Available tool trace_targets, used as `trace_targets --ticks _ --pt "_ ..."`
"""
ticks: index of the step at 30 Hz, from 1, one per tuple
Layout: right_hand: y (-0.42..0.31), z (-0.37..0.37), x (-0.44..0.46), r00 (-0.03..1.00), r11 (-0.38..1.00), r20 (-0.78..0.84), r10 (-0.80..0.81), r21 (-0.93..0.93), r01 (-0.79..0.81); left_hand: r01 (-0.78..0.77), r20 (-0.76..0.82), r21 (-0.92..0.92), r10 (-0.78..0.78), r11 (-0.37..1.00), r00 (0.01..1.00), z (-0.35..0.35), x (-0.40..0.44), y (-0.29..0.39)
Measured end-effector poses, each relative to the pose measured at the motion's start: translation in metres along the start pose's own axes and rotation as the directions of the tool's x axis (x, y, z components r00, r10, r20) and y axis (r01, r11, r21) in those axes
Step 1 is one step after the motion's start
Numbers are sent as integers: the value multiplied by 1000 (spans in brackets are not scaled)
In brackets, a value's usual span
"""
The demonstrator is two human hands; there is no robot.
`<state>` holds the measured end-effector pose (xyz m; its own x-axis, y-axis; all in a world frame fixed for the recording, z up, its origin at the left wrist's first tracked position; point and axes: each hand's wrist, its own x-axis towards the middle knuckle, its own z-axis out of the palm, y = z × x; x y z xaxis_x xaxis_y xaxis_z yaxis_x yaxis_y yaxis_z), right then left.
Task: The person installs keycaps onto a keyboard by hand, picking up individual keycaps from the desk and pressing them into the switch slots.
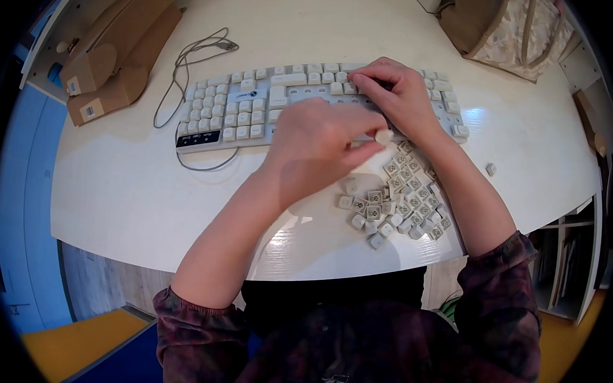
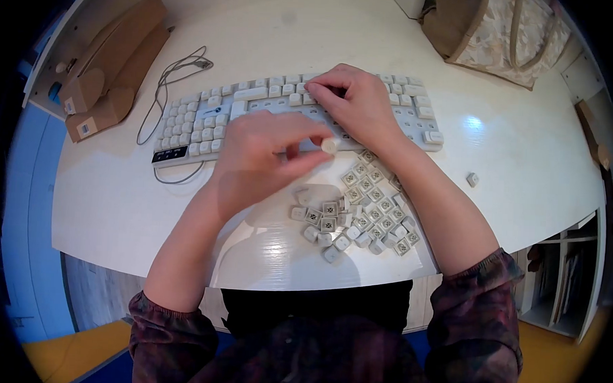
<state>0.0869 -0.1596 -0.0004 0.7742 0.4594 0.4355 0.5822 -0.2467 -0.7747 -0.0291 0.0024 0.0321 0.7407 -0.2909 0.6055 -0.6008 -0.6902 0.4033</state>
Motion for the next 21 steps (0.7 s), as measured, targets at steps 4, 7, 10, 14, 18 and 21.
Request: trace_targets --ticks 4,7,10,14,18,21 --pt "-2 1 -1 1000 1000 -15 -14 22 15 255 -123 147 -238 956 963 -16 2 -23" --pt "-4 1 -1 999 998 -20 -48 29 48 461 -158 131 -441 878 884 -24 -1 -47" --pt "-6 1 -2 998 998 13 -65 -16 65 461 -122 168 -446 871 887 -19 -3 -55" --pt "-12 1 -4 996 993 49 -72 -86 76 464 -106 133 -453 876 885 -15 -2 -53" --pt "-15 1 -6 983 966 80 -163 -190 175 457 -125 132 -443 880 888 -13 -3 -53" --pt "-14 6 -6 932 866 101 -347 -348 360 442 -123 126 -428 888 895 -11 -3 -56"
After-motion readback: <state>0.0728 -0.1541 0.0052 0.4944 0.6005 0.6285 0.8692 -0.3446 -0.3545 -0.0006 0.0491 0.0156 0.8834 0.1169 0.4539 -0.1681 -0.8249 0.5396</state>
